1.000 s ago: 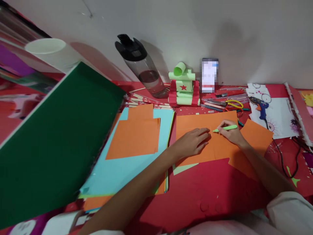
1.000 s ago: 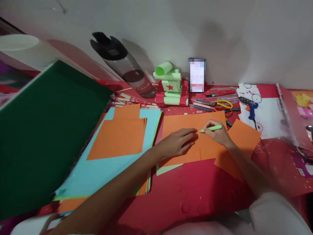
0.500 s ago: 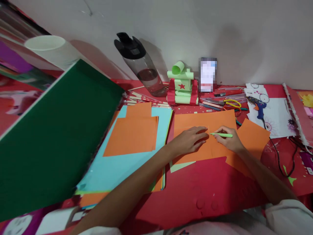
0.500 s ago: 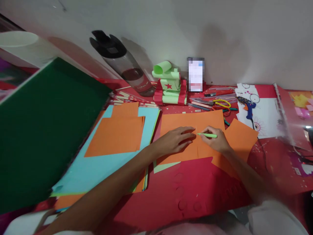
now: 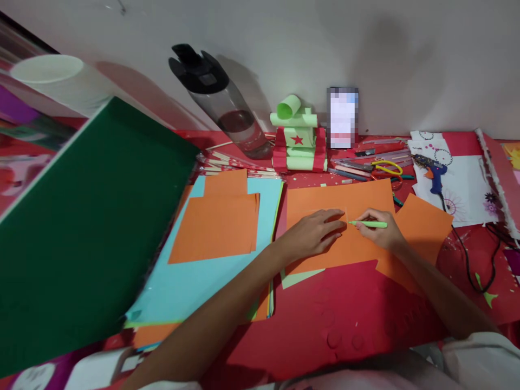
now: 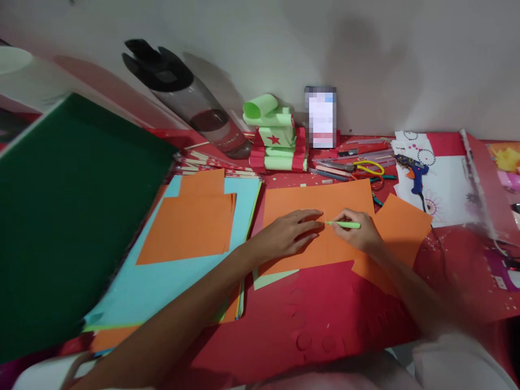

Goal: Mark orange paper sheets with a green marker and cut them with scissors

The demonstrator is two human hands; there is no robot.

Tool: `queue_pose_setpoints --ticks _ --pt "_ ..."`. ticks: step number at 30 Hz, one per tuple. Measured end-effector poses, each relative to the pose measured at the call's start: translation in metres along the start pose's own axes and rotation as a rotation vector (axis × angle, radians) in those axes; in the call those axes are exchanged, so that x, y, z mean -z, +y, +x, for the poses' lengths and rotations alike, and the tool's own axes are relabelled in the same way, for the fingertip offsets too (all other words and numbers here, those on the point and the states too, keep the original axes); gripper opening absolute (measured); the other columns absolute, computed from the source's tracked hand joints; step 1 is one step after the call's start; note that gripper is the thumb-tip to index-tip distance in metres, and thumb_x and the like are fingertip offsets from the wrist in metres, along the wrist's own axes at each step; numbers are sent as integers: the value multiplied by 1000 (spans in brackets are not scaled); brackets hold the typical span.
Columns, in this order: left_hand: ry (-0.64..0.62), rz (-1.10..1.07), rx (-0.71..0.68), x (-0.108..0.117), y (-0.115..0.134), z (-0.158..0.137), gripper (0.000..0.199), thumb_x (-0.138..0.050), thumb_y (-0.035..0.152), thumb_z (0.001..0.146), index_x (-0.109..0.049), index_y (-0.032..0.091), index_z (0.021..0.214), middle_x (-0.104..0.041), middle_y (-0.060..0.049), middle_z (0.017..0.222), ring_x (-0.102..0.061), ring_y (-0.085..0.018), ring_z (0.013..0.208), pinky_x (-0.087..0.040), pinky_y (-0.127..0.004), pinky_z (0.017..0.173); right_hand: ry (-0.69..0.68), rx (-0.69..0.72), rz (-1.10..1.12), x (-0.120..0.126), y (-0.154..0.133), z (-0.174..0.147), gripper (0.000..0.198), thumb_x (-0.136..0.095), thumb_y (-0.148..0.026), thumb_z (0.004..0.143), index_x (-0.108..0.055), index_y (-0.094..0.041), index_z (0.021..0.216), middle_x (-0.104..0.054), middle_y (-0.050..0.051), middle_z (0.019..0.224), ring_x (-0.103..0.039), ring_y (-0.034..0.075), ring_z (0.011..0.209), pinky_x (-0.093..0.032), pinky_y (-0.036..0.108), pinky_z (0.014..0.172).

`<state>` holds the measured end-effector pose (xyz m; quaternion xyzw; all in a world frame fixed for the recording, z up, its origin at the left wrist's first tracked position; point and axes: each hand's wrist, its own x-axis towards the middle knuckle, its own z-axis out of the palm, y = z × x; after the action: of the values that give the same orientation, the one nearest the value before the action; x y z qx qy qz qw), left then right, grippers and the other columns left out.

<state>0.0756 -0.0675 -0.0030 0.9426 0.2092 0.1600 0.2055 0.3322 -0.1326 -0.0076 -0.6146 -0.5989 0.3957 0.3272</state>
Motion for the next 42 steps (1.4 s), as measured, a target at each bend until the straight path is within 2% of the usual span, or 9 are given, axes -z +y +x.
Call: queue_pose_setpoints --ticks 17,42 --pt "17 -15 -7 -2 -2 -1 29 -51 25 108 -73 20 125 -66 -17 146 -66 -29 133 -56 -45 108 -21 -19 -6 2 -6 -2 11 -74 -32 83 -73 -21 81 -66 -1 65 -52 12 57 -37 24 53" --pt "16 2 -16 -4 -4 -1 29 -50 26 108 -73 20 125 -66 -16 148 -65 -30 133 -57 -45 106 -99 8 -6 6 -8 -3 10 -72 -29 82 -71 -20 77 -65 -2 63 -49 11 55 -33 25 52"
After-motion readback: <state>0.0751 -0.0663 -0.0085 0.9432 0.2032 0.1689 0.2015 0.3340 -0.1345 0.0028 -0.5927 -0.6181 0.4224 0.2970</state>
